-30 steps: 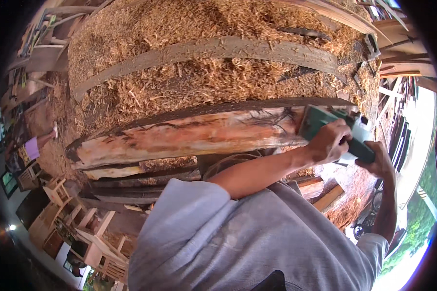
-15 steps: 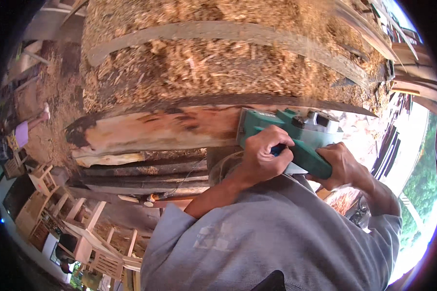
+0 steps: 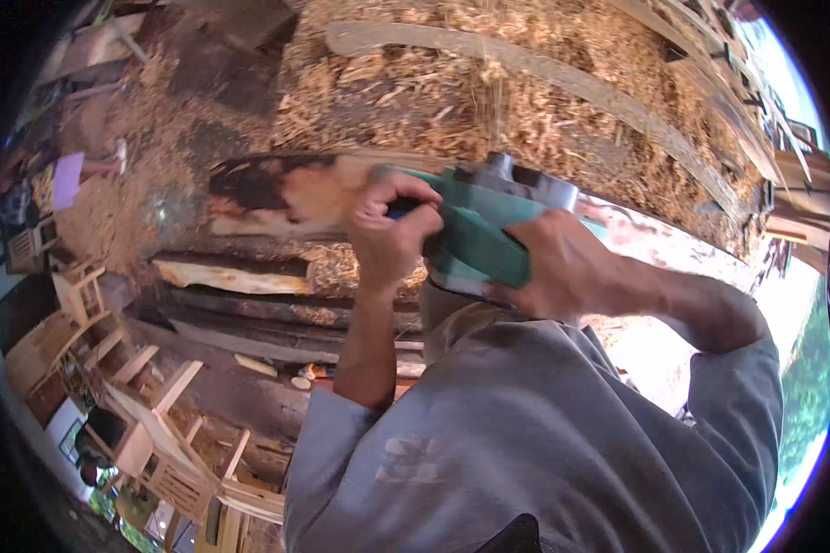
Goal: The person uses an electric planer to smooth a long piece of timber by moving it along the surface repeatedly. They then sit down and use a handheld tool to scrape and shave a smaller piece of wood held in their hands.
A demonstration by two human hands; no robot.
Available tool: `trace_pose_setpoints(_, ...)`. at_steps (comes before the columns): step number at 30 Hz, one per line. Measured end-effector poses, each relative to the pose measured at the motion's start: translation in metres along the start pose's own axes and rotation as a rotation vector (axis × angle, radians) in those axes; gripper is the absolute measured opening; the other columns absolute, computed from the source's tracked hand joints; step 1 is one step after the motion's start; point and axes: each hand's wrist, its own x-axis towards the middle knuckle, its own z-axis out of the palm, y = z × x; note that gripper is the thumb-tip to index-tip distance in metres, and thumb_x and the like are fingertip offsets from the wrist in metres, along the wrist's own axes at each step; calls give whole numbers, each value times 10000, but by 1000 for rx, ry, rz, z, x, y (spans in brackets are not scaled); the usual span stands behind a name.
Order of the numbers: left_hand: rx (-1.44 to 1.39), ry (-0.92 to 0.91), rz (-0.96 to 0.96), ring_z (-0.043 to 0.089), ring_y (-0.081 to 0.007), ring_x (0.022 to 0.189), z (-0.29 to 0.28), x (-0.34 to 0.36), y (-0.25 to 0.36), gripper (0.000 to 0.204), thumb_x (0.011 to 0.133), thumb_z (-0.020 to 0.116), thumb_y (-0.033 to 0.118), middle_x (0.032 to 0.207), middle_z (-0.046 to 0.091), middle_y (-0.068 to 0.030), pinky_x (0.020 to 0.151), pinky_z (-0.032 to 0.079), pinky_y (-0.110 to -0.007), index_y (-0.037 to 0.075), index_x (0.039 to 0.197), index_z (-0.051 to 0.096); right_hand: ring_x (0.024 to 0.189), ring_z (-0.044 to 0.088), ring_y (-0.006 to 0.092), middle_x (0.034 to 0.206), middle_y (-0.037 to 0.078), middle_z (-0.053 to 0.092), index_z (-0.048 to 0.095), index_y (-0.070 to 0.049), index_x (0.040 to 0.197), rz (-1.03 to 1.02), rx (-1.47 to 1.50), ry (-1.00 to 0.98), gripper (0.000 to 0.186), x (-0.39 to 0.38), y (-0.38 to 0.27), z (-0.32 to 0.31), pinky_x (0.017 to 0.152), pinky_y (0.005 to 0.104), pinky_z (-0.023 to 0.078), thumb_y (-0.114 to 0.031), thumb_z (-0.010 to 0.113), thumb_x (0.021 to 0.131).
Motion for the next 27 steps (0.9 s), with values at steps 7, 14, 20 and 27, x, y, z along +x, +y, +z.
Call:
trace_pose_setpoints(7,303,355,156,644,-208,779,-171,46,-1,191,643,673,35,834,686,-96,767,524,-324,1,826,717,682,708,359,689,193,682,681,-27,734,-388,-146,97,363,127,-90,43,614,465,566,-383,635,788)
trace_pose_setpoints(14,365,463,138,610,-185,822,-251,58,32,192,756,665,106,905,645,-52,772,508,-326,-15,904,679,1004,718,266,1009,94,746,776,-167,1036,-285,199,247,362,243,-174,118,777,372,576,-333,737,717)
trace_pose_setpoints(20,323,460,105,574,-149,802,-172,-7,22,206,767,677,117,878,606,-26,753,487,-296,4,938,670,905,742,273,984,136,751,763,-68,994,-267,27,392,406,131,-101,111,752,386,583,-379,713,738)
trace_pose_setpoints(27,404,64,225,536,-90,764,95,-31,-15,224,781,711,90,842,572,17,698,470,-260,32,992,667,682,711,375,696,195,691,709,-5,748,-98,-199,217,333,-97,83,-11,650,455,583,-335,750,738)
